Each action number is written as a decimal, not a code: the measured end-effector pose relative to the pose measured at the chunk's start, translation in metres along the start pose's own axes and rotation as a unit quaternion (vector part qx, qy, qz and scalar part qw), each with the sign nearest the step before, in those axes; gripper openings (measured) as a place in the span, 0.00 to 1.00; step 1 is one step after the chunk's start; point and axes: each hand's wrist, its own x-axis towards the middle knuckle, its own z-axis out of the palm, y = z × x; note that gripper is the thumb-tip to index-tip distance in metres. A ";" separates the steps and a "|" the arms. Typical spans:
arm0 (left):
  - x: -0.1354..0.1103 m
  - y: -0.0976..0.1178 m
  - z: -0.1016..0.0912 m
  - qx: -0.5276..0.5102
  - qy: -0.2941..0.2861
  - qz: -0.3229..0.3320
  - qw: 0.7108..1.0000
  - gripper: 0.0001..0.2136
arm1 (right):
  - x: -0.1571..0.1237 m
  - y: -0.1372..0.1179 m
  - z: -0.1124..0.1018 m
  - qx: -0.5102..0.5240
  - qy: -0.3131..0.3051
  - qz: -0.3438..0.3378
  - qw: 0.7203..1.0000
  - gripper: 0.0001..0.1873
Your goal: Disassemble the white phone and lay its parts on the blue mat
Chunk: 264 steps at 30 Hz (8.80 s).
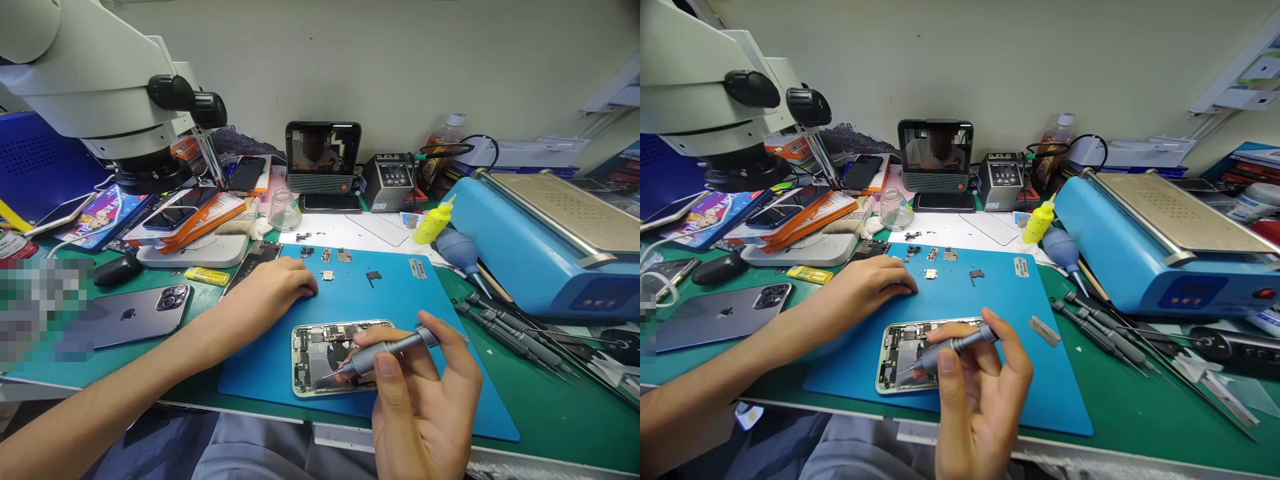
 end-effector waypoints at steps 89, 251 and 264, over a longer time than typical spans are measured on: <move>-0.095 0.043 0.025 -0.205 0.013 -0.104 0.973 0.34 | 0.007 -0.010 0.021 -0.337 -0.234 -0.156 0.898 0.32; -0.111 0.026 0.061 -0.048 0.117 -0.103 0.987 0.30 | 0.104 -0.056 -0.103 -0.539 -0.063 -0.018 0.840 0.15; -0.107 0.040 0.050 -0.080 0.113 -0.129 0.982 0.33 | 0.055 -0.038 -0.010 -0.078 -0.064 0.165 0.981 0.28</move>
